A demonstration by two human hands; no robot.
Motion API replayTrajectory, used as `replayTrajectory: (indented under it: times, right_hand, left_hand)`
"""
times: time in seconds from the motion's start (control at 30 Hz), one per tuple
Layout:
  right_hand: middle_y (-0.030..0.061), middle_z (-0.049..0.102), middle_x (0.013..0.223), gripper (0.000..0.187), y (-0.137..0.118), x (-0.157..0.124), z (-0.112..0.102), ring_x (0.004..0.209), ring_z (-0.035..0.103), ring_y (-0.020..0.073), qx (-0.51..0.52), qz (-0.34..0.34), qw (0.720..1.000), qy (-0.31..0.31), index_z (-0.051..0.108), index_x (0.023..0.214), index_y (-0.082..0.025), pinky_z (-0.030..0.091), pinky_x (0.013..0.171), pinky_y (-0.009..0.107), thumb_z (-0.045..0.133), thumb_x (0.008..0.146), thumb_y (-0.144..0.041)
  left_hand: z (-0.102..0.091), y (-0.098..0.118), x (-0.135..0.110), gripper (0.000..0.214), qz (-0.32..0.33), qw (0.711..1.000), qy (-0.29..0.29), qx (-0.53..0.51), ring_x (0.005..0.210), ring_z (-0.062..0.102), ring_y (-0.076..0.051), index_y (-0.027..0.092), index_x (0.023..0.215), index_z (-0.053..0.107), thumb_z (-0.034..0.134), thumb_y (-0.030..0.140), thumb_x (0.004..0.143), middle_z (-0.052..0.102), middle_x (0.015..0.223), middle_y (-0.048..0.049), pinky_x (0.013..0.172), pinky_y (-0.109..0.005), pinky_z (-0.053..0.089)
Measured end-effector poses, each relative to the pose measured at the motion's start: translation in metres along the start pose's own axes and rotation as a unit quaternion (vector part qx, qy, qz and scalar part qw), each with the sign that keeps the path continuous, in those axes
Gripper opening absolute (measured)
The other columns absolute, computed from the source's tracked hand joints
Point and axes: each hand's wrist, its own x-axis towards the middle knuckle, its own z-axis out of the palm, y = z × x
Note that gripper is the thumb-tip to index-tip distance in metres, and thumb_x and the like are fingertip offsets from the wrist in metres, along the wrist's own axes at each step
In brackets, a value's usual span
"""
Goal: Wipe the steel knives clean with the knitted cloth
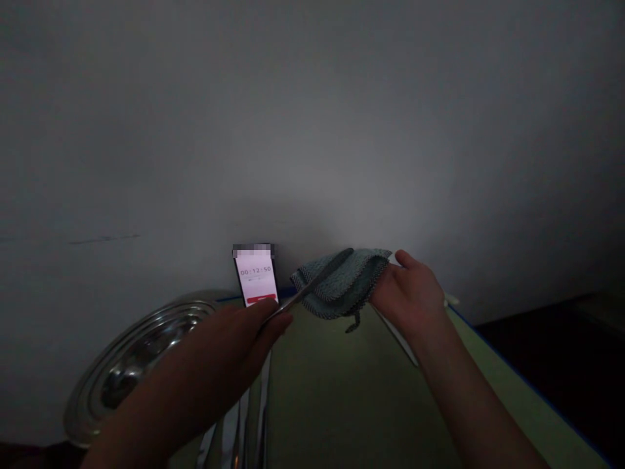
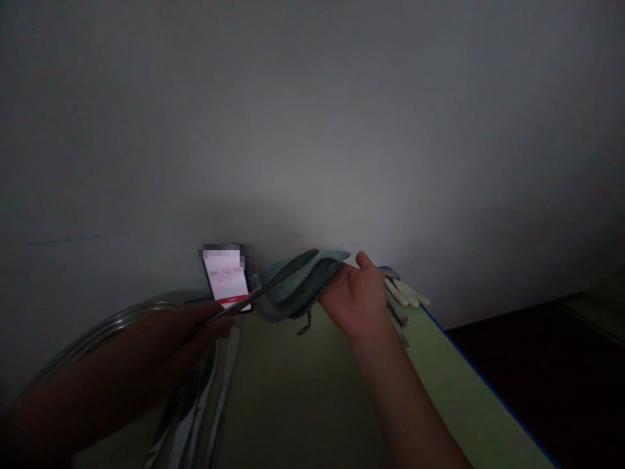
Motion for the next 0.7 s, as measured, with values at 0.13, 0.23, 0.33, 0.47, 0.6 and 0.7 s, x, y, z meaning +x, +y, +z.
replayTrajectory:
  times: [0.13, 0.23, 0.33, 0.47, 0.6, 0.7]
  right_hand:
    - [0.0035, 0.067, 0.062, 0.042, -0.001, 0.009, -0.005, 0.078, 0.067, 0.0193, 0.005, -0.039, 0.999, -0.026, 0.063, 0.088, -0.016, 0.048, 0.088, 0.043, 0.021, 0.089, -0.015]
    - [0.0004, 0.067, 0.061, 0.036, 0.006, 0.011, -0.004, 0.075, 0.067, 0.0159, -0.012, -0.041, 0.998, -0.050, 0.065, 0.081, -0.018, 0.048, 0.088, 0.036, 0.031, 0.085, -0.008]
    - [0.0021, 0.069, 0.063, 0.029, 0.016, 0.011, -0.004, 0.075, 0.067, 0.0162, -0.052, -0.011, 0.997, -0.055, 0.065, 0.071, -0.017, 0.049, 0.086, 0.033, 0.041, 0.085, -0.014]
    - [0.0062, 0.072, 0.073, 0.027, 0.028, 0.012, -0.006, 0.072, 0.067, 0.0178, -0.070, 0.006, 0.997, -0.033, 0.068, 0.072, -0.014, 0.051, 0.083, 0.034, 0.050, 0.086, -0.029]
    - [0.0056, 0.072, 0.072, 0.033, 0.031, 0.016, -0.010, 0.071, 0.066, 0.0188, -0.023, -0.041, 0.999, 0.004, 0.067, 0.071, -0.017, 0.052, 0.079, 0.037, 0.046, 0.088, -0.036]
    - [0.0013, 0.071, 0.070, 0.030, 0.031, 0.021, -0.016, 0.070, 0.065, 0.0166, -0.022, -0.110, 0.994, -0.002, 0.066, 0.070, -0.020, 0.052, 0.077, 0.033, 0.050, 0.085, -0.040]
  left_hand:
    - [0.002, 0.005, 0.002, 0.040, 0.002, 1.000, -0.005, 0.019, 0.069, 0.063, -0.021, 0.022, 0.088, 0.063, 0.029, 0.043, 0.090, 0.069, 0.078, -0.0045, 0.064, -0.035, 0.046]
    - [0.004, 0.007, 0.002, 0.041, 0.010, 1.000, 0.011, 0.003, 0.072, 0.063, -0.021, 0.022, 0.088, 0.062, 0.027, 0.043, 0.091, 0.069, 0.081, -0.0048, 0.063, -0.032, 0.046]
    - [0.005, 0.006, 0.000, 0.037, 0.011, 0.999, -0.028, -0.029, 0.075, 0.064, -0.019, 0.023, 0.093, 0.062, 0.030, 0.041, 0.091, 0.069, 0.084, -0.0039, 0.066, -0.030, 0.048]
    - [0.007, 0.004, -0.002, 0.035, 0.024, 0.993, -0.096, -0.063, 0.070, 0.062, -0.016, 0.023, 0.091, 0.063, 0.034, 0.041, 0.091, 0.067, 0.077, -0.0016, 0.068, -0.026, 0.050]
    - [0.009, 0.010, 0.000, 0.038, 0.039, 0.991, -0.104, -0.069, 0.063, 0.060, -0.015, 0.021, 0.085, 0.063, 0.033, 0.043, 0.091, 0.065, 0.071, -0.0014, 0.064, -0.024, 0.049]
    - [0.015, 0.022, 0.004, 0.036, 0.054, 0.994, -0.079, -0.053, 0.066, 0.060, -0.015, 0.021, 0.084, 0.062, 0.033, 0.041, 0.092, 0.065, 0.073, -0.0016, 0.065, -0.025, 0.048]
